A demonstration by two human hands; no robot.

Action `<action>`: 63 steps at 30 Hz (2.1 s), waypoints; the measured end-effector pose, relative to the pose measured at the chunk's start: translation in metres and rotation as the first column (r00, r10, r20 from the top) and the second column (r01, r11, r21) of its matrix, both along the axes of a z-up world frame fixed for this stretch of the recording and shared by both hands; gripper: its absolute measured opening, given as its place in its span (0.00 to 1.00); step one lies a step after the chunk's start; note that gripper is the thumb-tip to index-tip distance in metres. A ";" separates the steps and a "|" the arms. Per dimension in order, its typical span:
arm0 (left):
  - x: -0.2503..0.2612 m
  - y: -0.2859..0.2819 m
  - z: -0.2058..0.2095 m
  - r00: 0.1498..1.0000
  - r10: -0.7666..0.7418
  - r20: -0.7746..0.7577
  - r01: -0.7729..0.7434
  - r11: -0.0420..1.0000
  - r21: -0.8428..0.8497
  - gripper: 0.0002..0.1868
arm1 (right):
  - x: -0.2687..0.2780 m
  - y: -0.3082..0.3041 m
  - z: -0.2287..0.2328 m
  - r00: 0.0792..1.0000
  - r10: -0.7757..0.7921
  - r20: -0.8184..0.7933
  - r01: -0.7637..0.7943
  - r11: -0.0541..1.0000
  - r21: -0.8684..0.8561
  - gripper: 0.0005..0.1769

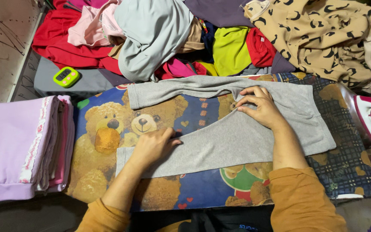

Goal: The person irons a light purple garment and a grey long-sleeved shirt on a teddy bear-themed ironing board. They smooth the fabric, use a red and white iron, and fold the items after ironing.

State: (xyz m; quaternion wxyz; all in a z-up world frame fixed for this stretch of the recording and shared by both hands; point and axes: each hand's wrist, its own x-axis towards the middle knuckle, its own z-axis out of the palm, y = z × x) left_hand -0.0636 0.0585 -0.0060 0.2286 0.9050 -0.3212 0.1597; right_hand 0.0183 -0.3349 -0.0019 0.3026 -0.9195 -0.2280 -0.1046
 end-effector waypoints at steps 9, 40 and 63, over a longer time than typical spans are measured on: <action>-0.018 0.053 0.010 0.975 0.205 0.083 -0.205 0.979 -0.002 0.20 | 0.001 0.001 -0.001 1.000 -0.011 -0.022 0.011 1.000 0.018 0.08; -0.020 -0.021 0.060 0.992 0.115 -0.045 -0.117 0.992 -0.051 0.25 | -0.038 -0.140 -0.024 0.624 -0.703 0.341 0.768 0.633 -0.101 0.17; 0.023 -0.230 -0.023 0.984 -0.175 -0.041 0.176 0.984 0.036 0.46 | -0.048 -0.169 -0.033 0.526 -0.847 0.068 0.850 0.522 -0.071 0.20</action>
